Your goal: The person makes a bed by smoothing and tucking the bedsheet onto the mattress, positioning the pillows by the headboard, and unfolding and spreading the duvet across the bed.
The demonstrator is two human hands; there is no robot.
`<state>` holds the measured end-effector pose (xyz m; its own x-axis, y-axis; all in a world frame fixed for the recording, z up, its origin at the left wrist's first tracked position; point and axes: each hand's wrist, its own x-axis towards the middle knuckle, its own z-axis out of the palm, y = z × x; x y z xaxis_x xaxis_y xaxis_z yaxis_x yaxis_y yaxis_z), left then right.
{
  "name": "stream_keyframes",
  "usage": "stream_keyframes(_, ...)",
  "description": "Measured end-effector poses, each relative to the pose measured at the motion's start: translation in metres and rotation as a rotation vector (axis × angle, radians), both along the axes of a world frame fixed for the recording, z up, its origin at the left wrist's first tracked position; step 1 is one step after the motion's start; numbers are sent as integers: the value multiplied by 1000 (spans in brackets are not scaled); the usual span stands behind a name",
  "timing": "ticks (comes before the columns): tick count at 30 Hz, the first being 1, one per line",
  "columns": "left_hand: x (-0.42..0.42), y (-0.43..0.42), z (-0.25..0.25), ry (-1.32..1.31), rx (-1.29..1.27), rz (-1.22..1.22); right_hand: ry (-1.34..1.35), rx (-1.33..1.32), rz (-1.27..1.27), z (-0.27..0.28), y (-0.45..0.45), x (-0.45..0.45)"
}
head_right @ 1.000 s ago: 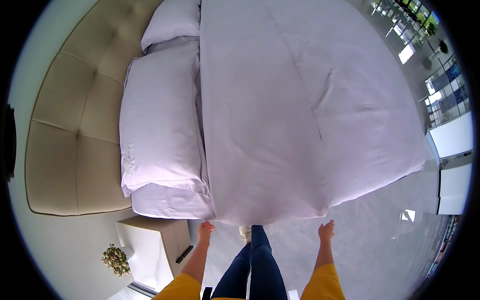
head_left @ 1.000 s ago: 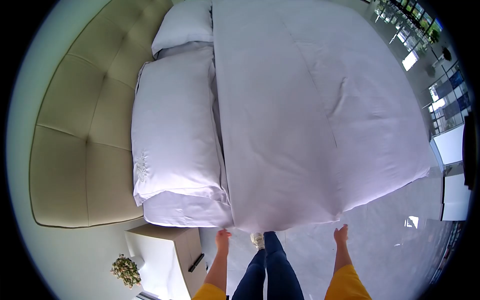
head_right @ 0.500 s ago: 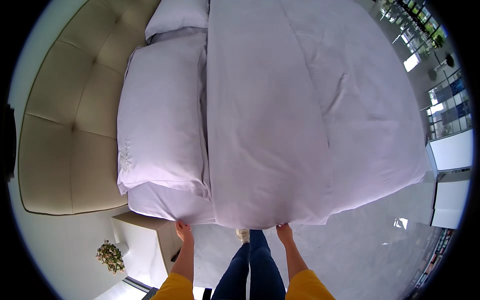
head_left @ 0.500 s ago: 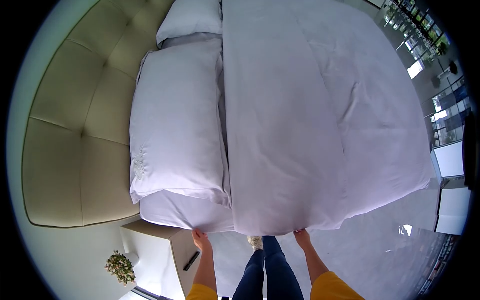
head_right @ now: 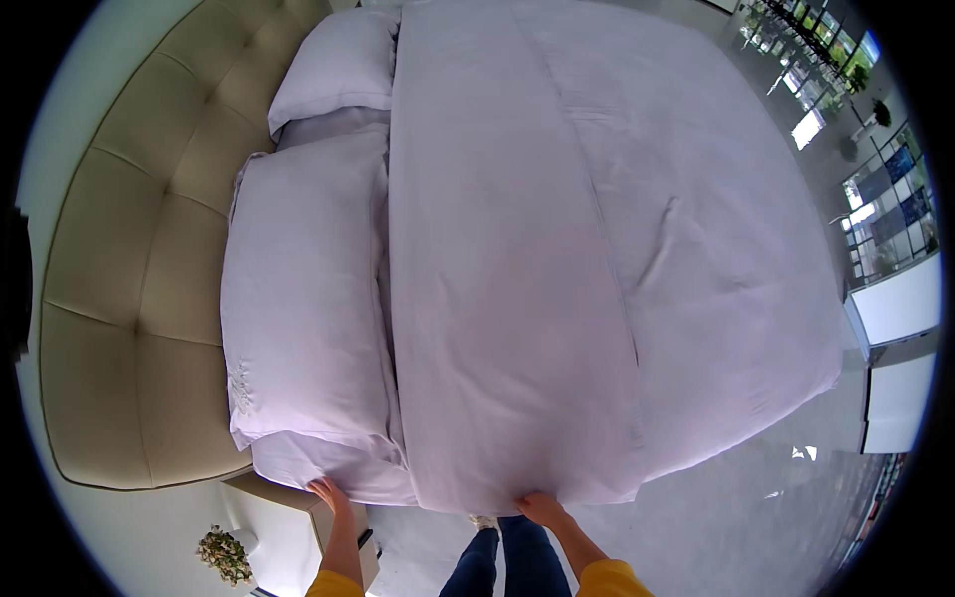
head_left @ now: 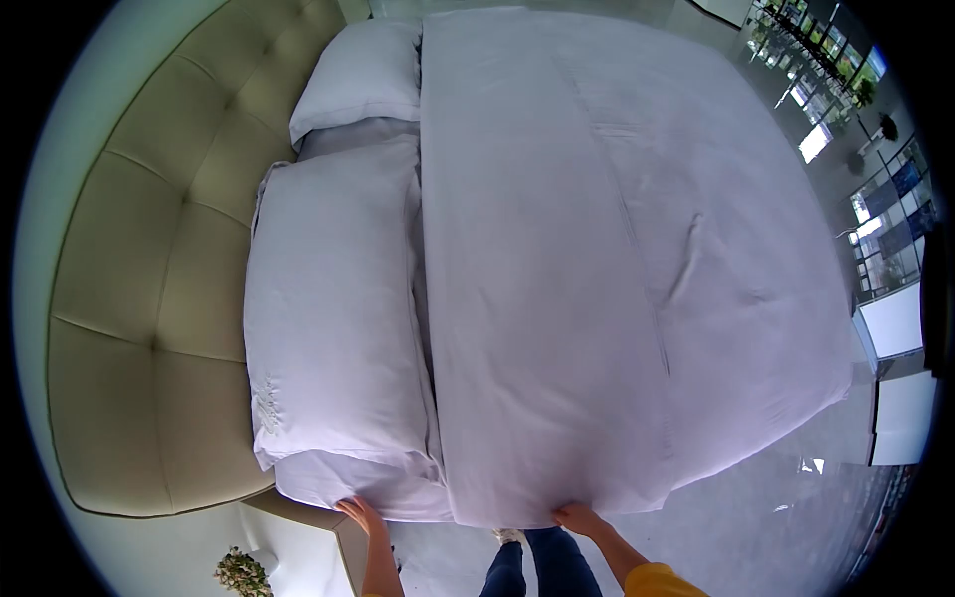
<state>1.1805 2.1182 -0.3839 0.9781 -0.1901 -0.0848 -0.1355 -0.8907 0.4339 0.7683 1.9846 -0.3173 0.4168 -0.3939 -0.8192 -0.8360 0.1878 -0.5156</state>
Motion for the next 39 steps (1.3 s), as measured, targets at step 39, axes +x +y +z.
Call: stream_keyframes(39,95,-92,185,-337,2,-1285,129,-529,-25,77,149,213)
